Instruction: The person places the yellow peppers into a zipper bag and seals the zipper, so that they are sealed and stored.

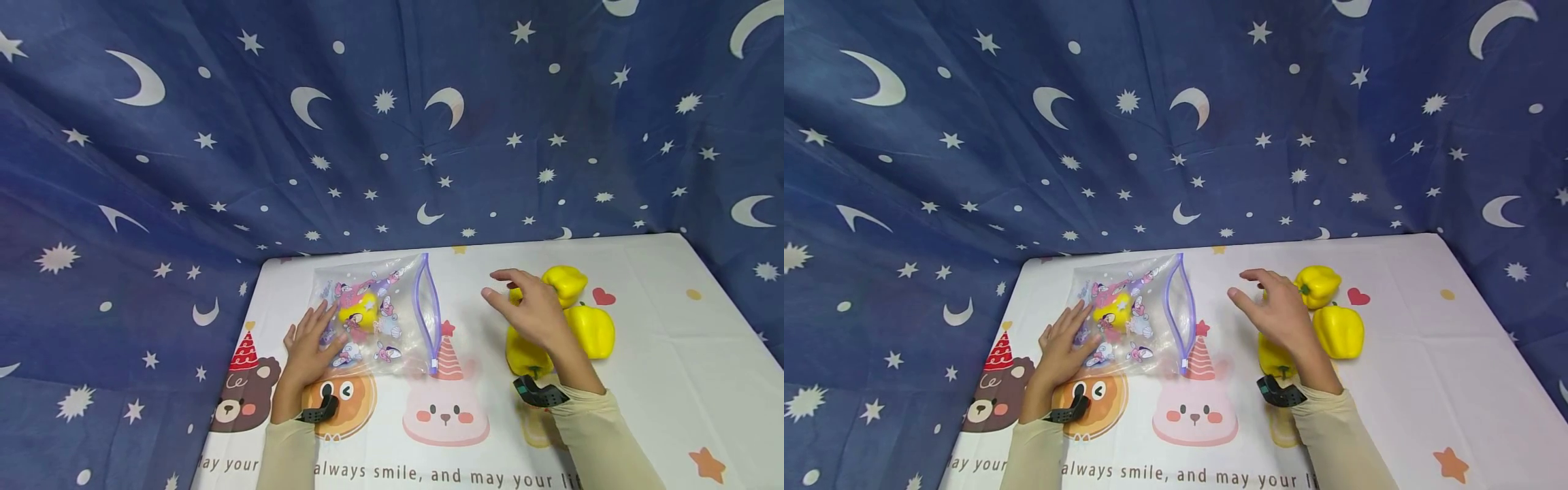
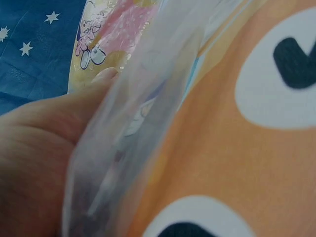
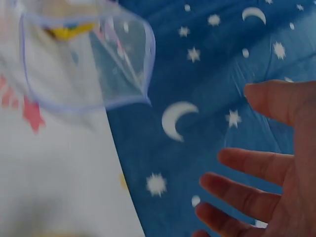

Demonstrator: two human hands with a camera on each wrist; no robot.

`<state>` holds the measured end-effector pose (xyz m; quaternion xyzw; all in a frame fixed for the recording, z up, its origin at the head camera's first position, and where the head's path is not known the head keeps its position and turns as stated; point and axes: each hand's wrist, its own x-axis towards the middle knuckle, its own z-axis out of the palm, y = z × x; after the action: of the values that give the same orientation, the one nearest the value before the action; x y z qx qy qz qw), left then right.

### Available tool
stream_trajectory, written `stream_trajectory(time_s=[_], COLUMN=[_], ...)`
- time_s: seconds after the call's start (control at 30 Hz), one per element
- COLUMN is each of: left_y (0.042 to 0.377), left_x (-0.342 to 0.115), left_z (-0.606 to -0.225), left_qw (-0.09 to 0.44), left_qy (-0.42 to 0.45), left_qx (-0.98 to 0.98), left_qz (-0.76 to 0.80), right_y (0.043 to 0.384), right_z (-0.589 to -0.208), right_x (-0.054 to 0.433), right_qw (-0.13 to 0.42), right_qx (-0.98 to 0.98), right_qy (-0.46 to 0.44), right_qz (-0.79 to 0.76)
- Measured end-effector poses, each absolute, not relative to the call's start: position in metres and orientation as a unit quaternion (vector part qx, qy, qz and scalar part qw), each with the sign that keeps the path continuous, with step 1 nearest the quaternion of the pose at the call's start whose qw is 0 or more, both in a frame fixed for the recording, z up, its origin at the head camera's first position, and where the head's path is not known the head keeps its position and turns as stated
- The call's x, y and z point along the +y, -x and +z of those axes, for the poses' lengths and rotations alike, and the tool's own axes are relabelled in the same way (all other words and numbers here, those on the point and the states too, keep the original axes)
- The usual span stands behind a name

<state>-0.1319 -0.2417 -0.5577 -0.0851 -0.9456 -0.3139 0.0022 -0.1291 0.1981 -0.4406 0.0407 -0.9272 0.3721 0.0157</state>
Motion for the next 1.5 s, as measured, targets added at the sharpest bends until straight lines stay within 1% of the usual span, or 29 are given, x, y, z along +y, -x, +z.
stream_trajectory(time_s=[0.23,0.43,0.73,1.17,1.5], left_y=[0.131,0.130,0.132,0.133,0.131], left_x=[-0.242,-0.242,-0.241,-0.239,-0.241], left_z=[-0.557,-0.558,-0.559,-0.558,-0.556], left_qw=[-0.005,-0.005,-0.003,-0.001,-0.009], left_qy=[0.080,0.080,0.081,0.086,0.078], left_qx=[-0.947,-0.947,-0.949,-0.948,-0.949], left_qz=[-0.311,-0.310,-0.305,-0.308,-0.306], right_y=[0.126,0.122,0.124,0.133,0.133], right_z=[-0.450,-0.457,-0.465,-0.474,-0.477], right_x=[0.230,0.243,0.247,0.246,0.246], right_qw=[0.016,0.011,0.007,-0.041,-0.062], right_qx=[-0.937,-0.939,-0.951,-0.952,-0.945], right_qy=[0.012,0.038,0.046,0.046,0.054], right_qz=[0.349,0.343,0.305,0.301,0.315])
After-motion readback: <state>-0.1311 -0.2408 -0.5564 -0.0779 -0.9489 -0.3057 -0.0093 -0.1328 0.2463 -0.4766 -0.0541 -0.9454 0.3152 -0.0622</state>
